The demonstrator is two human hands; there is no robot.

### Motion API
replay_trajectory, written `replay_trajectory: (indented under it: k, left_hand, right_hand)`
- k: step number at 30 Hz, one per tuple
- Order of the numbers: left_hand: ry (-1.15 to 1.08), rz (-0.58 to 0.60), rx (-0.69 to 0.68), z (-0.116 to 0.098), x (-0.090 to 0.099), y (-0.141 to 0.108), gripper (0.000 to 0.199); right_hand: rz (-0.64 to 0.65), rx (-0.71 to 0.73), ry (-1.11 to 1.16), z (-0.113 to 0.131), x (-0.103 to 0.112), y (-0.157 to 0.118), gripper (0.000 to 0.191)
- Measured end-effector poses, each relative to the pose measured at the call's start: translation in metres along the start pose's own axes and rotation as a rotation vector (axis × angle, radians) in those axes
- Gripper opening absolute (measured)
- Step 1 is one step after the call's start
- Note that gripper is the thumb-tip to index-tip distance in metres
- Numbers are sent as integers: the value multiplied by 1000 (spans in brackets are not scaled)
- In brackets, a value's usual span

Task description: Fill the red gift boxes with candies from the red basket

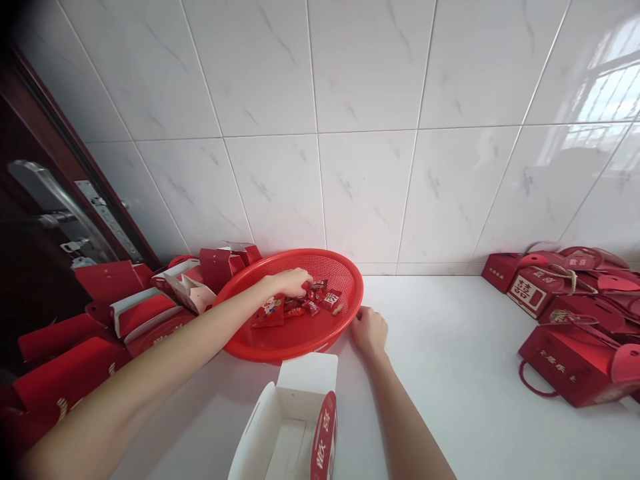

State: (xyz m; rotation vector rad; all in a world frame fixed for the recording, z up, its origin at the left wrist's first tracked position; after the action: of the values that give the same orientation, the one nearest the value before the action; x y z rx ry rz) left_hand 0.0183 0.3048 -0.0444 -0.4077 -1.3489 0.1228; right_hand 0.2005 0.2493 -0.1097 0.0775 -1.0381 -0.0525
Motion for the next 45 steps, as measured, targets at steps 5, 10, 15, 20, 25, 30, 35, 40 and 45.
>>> replay_trajectory:
  k: [5, 10, 15, 20, 25, 30, 35, 40, 45]
  left_hand:
    - [-83, 34, -126, -26, -4, 4, 30]
    - [-63, 99, -66, -33, -8, 14, 26]
    - [-94, 66, -83, -41, -4, 16, 29]
    - [-153, 93, -153, -46, 0, 10, 26]
    - [-118, 102, -67, -10, 4, 14, 28]
    - [11, 210, 136, 45, -19, 11, 27]
    - [35, 237, 188, 51, -29, 3, 28]
    - [18, 279, 212, 42, -32, -4, 30]
    - [26, 225, 217, 38, -32, -3, 30]
  right_hand:
    - [-10, 1, 13, -1, 0, 0, 23]
    - [-19, 1, 30, -2, -1, 1, 22]
    - [-31, 7, 55, -2, -1, 2, 22]
    - [-38, 15, 70, -3, -2, 2, 22]
    - [-41, 11, 73, -5, -3, 4, 20]
    - [-37, 6, 77, -5, -3, 4, 19]
    - [-37, 1, 74, -4, -2, 3, 19]
    - [-37, 6, 74, -4, -2, 3, 19]
    - [-38, 7, 77, -5, -3, 4, 18]
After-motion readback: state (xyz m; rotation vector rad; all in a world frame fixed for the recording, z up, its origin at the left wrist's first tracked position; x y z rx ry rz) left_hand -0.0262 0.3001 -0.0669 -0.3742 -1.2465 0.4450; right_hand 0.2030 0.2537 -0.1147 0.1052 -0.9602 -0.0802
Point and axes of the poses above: each hand's wrist, its own y-axis towards the middle knuckle, its own x-axis out of the back of the hand, z = x × y, the point moved 10 cm from there along y, towards the middle knuckle, and after that the axes turned 11 degrees about x, right-handed, at the moved point
